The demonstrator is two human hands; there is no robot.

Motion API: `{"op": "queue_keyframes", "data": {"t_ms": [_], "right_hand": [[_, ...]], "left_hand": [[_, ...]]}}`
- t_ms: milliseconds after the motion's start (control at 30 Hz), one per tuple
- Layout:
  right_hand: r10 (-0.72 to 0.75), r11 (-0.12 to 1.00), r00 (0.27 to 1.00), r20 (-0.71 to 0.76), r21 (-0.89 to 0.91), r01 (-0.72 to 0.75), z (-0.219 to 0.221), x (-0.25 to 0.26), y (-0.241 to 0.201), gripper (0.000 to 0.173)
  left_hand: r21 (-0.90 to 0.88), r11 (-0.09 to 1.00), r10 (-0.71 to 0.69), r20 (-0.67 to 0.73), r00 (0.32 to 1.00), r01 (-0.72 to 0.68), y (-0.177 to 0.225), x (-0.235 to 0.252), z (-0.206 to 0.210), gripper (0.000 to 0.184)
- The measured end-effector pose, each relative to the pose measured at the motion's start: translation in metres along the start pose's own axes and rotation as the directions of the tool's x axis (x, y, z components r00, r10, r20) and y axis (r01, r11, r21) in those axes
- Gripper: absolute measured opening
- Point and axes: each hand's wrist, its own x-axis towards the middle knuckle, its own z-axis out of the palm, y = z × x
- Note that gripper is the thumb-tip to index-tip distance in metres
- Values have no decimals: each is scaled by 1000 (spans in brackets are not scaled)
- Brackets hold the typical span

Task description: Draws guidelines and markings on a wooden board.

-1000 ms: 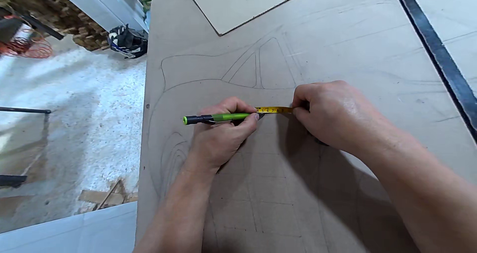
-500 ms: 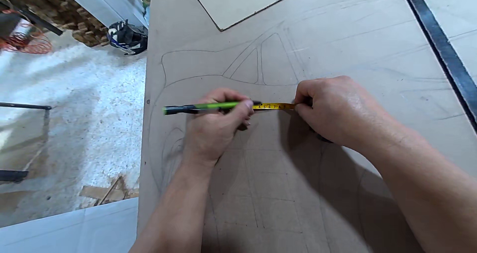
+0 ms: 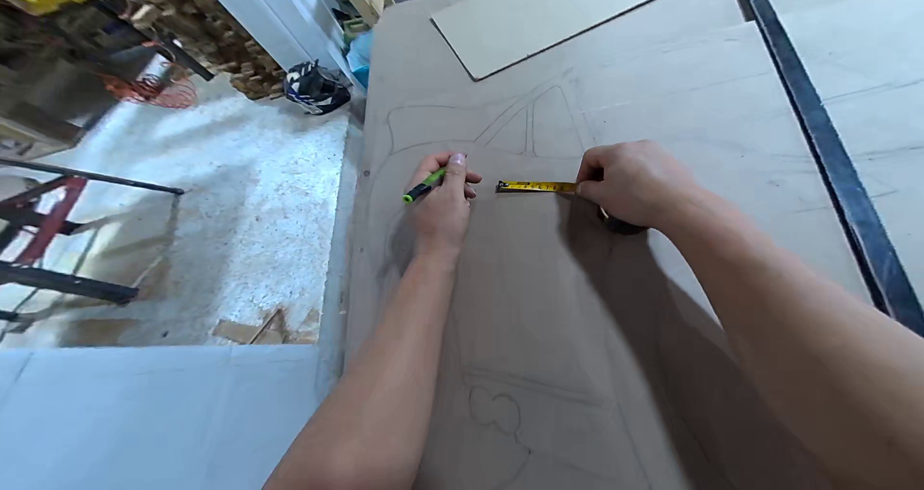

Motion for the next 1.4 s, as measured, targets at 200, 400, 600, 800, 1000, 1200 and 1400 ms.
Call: {"op": "queue_keyframes", "data": {"t_ms": [200, 400, 600, 800, 1000, 1200, 1400], "right_hand": [[-145, 989, 987, 63, 48, 142, 15, -107, 0, 7], [-163, 984, 987, -13, 65, 163, 32, -175, 7, 6], [-206, 977, 978, -20, 59, 207, 37, -173, 22, 10], [-216, 973, 975, -60, 64, 220, 45, -174, 35, 14], [-227, 970, 971, -78, 70, 232, 48, -175, 35, 15], [-210, 971, 969, -133, 83, 222, 56, -177, 35, 20], [-223, 975, 969, -109, -22, 222, 43, -183, 14, 18]], "left_hand": [[89, 995, -56, 210, 976, 38, 24, -138, -50, 26], [142, 979, 72, 440, 895, -149, 19, -162, -57, 30], [95, 965, 171, 484, 858, -246, 14, -157, -52, 24], [120, 948, 202, 486, 851, -294, 13, -156, -48, 27], [215, 930, 173, 459, 871, -298, 14, -153, -42, 24], [195, 943, 162, 442, 882, -271, 14, -154, -43, 25], [232, 950, 89, 437, 895, -208, 20, -158, -45, 27]]}}
